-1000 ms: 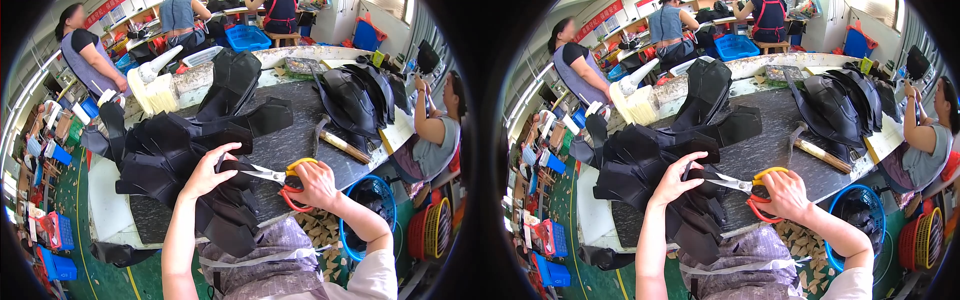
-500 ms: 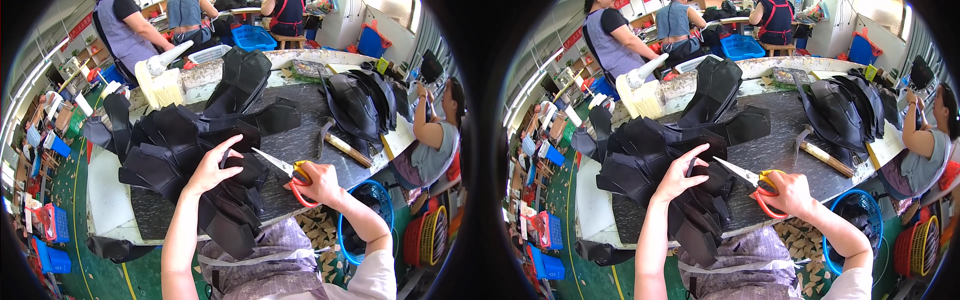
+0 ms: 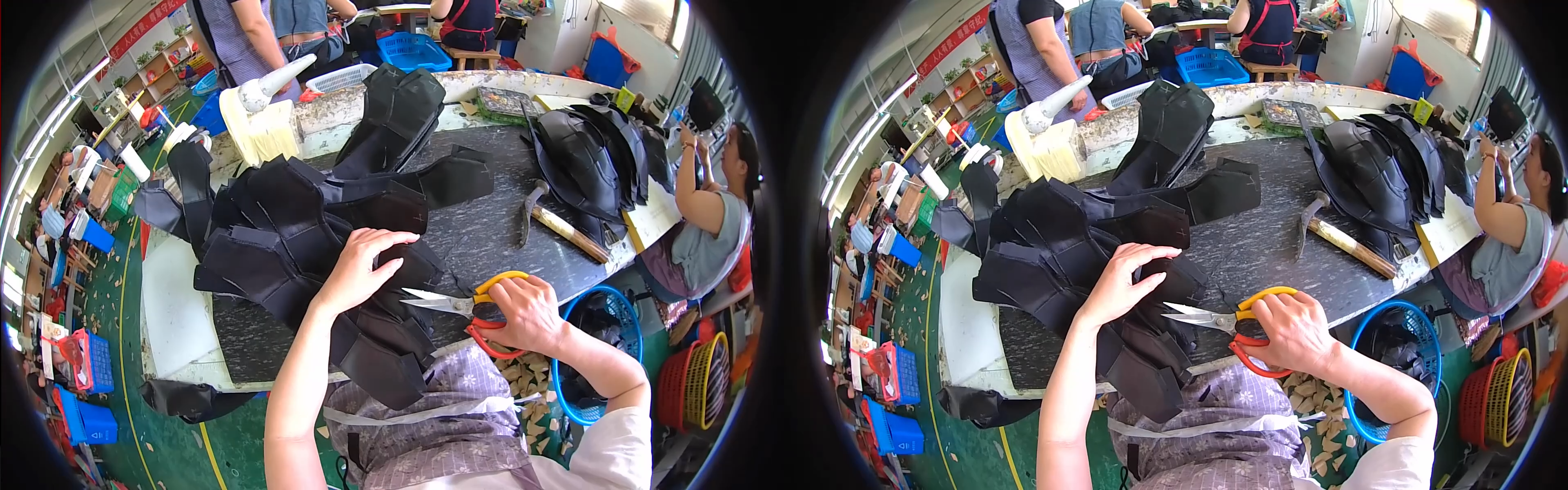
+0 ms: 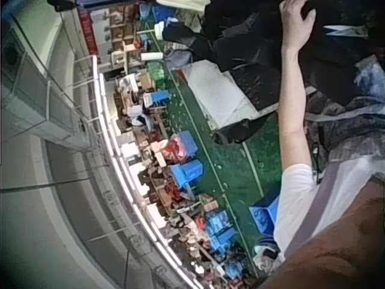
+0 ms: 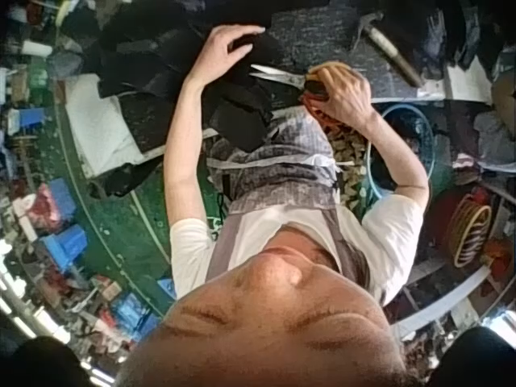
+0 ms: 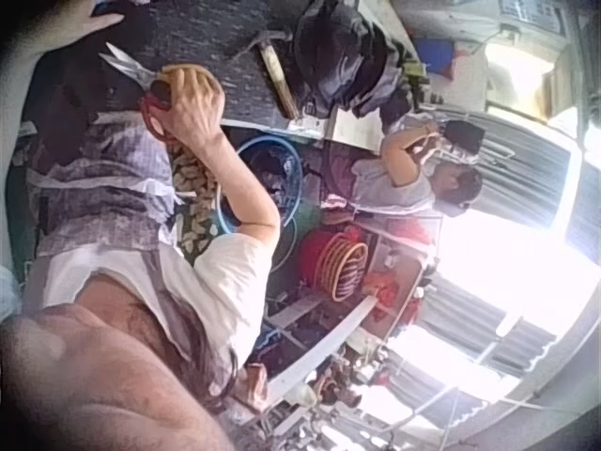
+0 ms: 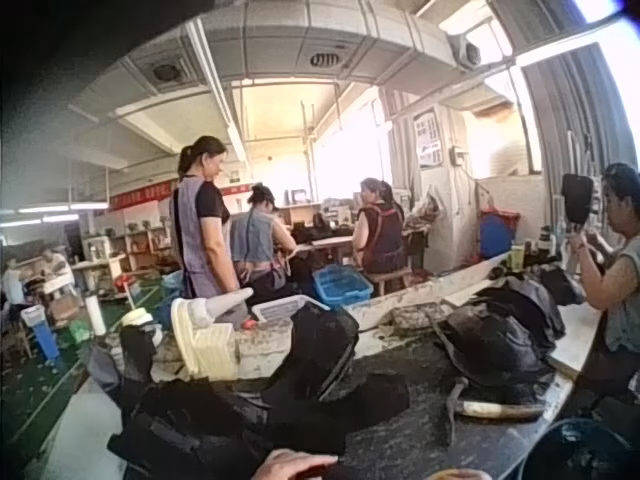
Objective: The person is using scissors to trim and cut black shoe component materials on a workbench.
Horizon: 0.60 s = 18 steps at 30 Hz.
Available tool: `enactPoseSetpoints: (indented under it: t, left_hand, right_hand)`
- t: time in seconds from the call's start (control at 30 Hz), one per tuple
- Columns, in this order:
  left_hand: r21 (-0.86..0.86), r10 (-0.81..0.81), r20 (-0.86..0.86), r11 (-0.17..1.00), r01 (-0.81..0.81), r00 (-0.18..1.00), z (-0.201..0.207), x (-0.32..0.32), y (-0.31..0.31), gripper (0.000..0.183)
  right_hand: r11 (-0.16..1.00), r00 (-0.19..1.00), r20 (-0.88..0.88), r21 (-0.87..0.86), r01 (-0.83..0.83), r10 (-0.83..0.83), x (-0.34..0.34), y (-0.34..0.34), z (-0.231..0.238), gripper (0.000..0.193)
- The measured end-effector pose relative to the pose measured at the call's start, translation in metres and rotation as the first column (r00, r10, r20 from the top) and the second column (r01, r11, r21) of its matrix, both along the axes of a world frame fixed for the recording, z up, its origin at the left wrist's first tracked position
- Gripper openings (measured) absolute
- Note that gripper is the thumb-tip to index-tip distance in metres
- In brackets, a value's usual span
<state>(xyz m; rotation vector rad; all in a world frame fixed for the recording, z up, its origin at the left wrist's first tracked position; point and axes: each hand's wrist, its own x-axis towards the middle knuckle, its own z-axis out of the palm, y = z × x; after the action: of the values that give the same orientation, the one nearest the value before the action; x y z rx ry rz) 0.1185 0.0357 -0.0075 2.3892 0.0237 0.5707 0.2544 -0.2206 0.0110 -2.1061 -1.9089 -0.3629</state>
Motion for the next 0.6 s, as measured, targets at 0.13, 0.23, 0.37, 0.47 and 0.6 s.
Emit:
enactPoseSetpoints:
  t: [0.13,0.23,0.37,0.47,0.6]
  left_hand:
    - [-0.054,0.018,0.071,0.998,-0.014,0.997,0.001,-0.001,-0.002,0.014]
    - [-0.255,0.191,0.046,0.951,-0.173,0.981,0.001,-0.006,-0.003,0.027]
    - [-0.069,0.254,-0.023,0.965,-0.255,0.967,0.014,-0.002,-0.021,0.022]
    - [0.206,0.242,-0.001,0.949,-0.237,0.97,0.015,-0.005,-0.018,0.033]
    - [0.249,0.158,-0.197,0.963,-0.107,0.967,0.01,-0.007,-0.006,0.036]
  right_hand:
    - [0.998,0.997,0.06,-0.057,-0.037,0.04,0.011,-0.006,-0.01,0.044]
    - [0.994,0.992,-0.063,0.012,-0.107,0.108,0.02,-0.012,-0.012,0.042]
    - [0.99,0.947,-0.296,0.021,0.138,-0.126,0.019,-0.008,0.003,0.044]
    - [0.989,0.962,-0.237,0.033,0.146,-0.134,0.022,-0.001,0.006,0.045]
    - [0.995,0.962,-0.256,0.009,0.099,-0.094,0.024,0.001,0.002,0.044]
